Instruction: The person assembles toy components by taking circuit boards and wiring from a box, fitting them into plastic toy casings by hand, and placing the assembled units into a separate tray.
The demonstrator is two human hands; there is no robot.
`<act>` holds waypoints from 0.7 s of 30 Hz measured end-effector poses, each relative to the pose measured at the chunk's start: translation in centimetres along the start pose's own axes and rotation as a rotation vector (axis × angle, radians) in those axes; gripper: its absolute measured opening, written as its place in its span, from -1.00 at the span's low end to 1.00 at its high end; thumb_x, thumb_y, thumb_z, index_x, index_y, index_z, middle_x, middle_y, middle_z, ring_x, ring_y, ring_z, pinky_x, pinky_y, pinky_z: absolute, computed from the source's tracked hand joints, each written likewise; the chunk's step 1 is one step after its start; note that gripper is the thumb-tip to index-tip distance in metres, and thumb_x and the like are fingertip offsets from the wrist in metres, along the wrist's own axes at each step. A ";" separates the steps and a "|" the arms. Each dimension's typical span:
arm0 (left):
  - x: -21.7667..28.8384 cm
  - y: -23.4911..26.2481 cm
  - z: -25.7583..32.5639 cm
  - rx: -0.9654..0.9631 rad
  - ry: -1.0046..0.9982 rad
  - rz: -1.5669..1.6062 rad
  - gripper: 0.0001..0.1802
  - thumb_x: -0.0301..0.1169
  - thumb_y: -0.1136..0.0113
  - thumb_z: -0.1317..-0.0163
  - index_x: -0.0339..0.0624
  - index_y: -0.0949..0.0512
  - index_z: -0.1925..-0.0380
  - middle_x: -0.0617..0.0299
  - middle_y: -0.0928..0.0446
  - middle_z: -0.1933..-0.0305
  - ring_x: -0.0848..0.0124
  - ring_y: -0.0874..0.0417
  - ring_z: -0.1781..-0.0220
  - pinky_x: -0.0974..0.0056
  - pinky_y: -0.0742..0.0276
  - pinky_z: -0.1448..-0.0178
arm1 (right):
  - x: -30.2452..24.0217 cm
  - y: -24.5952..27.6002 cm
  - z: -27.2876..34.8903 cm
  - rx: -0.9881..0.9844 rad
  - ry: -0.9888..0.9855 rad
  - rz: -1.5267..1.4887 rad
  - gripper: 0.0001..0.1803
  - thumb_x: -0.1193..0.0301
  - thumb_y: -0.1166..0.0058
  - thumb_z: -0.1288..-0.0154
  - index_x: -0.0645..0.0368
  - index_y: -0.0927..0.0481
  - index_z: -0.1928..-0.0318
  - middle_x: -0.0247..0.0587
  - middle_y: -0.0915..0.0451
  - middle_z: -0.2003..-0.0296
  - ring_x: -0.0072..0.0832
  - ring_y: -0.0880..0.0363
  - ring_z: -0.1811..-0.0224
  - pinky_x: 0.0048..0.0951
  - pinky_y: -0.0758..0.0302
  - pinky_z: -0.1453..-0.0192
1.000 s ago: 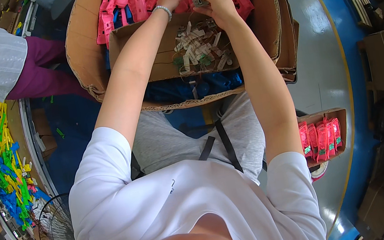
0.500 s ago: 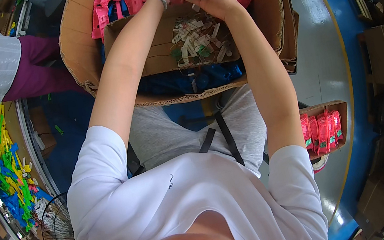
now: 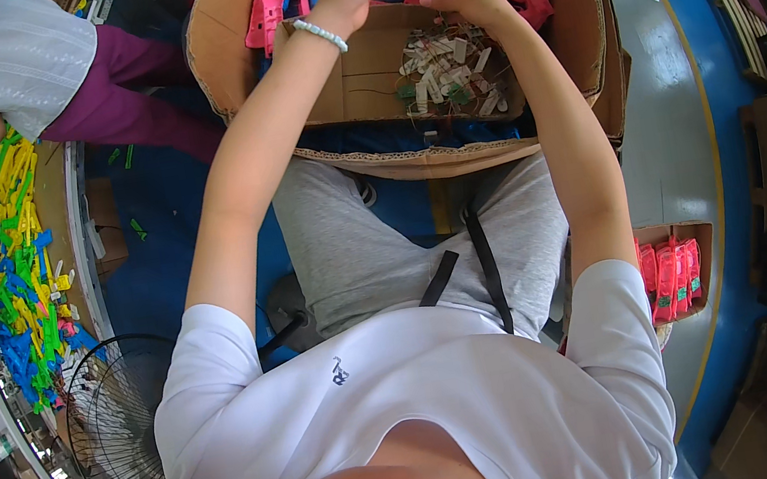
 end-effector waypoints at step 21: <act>-2.1 -0.1 2.9 -0.012 -0.057 0.351 -0.74 -0.27 0.00 -0.45 -0.19 -0.43 0.00 0.34 -0.49 0.20 0.54 -0.40 0.16 0.35 -0.36 -0.01 | -5.0 0.2 2.0 0.545 0.696 0.453 -0.87 0.39 -0.21 -0.29 0.18 -0.68 0.25 -0.28 -0.59 0.39 -0.45 -0.54 0.37 -0.44 -0.40 0.28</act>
Point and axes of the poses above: each hand's wrist, its own z-axis away from the middle knuckle, its own y-axis out of the back of the hand, x = y × z, the point moved 1 cm from there along -z, towards the middle knuckle
